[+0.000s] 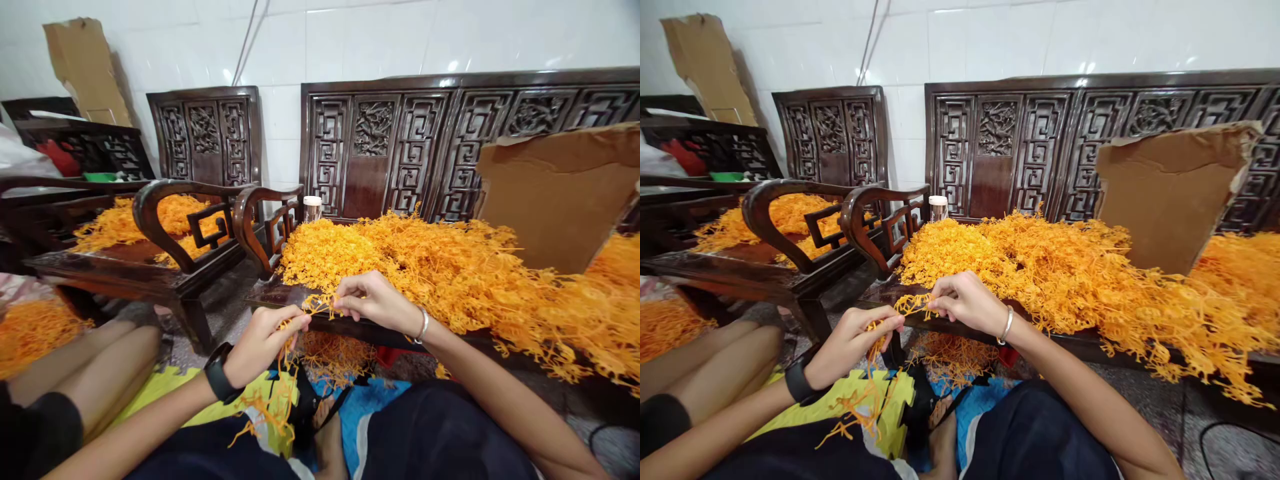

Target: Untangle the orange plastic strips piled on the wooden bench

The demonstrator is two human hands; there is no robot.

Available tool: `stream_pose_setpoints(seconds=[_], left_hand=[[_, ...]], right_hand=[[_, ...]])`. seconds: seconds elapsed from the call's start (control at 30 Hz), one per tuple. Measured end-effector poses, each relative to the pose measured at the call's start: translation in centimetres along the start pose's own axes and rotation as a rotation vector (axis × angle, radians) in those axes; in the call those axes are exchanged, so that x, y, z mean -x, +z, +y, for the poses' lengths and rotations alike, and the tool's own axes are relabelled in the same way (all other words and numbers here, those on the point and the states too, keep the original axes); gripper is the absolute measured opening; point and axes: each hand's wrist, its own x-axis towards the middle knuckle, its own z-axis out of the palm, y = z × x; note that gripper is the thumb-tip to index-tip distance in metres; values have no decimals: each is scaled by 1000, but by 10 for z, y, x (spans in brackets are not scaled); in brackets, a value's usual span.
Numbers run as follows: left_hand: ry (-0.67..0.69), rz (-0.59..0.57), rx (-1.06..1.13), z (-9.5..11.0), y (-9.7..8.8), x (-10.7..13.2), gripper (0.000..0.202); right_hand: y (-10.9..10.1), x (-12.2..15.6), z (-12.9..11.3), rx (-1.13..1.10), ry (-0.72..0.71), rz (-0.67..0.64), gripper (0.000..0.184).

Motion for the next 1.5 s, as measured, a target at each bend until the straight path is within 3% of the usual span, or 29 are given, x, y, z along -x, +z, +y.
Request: stream_pose_setpoints(seconds=[0.3, 0.4, 0.57, 0.67, 0.77, 0.8, 0.9, 1.0, 1.07, 1.13, 1.2, 1.33, 1.5], left_hand=[[19, 26, -12, 1, 3, 2, 34], [-16, 35, 37, -3, -3, 4, 34], [-132, 308, 230, -20, -27, 8, 31], [-163, 259, 392, -22, -31, 4, 32], [-164, 248, 443, -19, -25, -2, 34], [-152, 268, 431, -18, -23, -4, 34], [-130, 293, 403, -17, -19, -8, 32], [-143, 252, 413, -17, -14, -11, 34], [-143, 214, 403, -18, -9, -13, 36], [-135, 175, 386, -18, -3, -15, 36], [-123, 138, 376, -18, 3, -16, 37], [-100, 63, 362, -15, 7, -15, 38], [-73, -170, 332, -15, 1, -8, 39]], right_hand=[[5, 2, -3, -38, 36, 11, 20], [-3, 6, -1, -12, 39, 40, 19], [-32, 17, 15, 46, -14, 399, 23], [-44, 4, 28, 48, -147, 614, 23], [-50, -28, 47, 164, -306, 897, 23], [-52, -41, 56, 232, -335, 931, 25], [-53, -69, 81, 407, -220, 768, 40], [-41, -70, 88, 386, -24, 571, 57], [-27, -58, 77, 231, -26, 437, 48], [-12, -41, 55, 27, -69, 176, 41], [2, -26, 33, -18, -98, -25, 44], [13, -12, 5, 194, -116, -42, 26], [-5, -1, 8, 216, -218, -166, 28]])
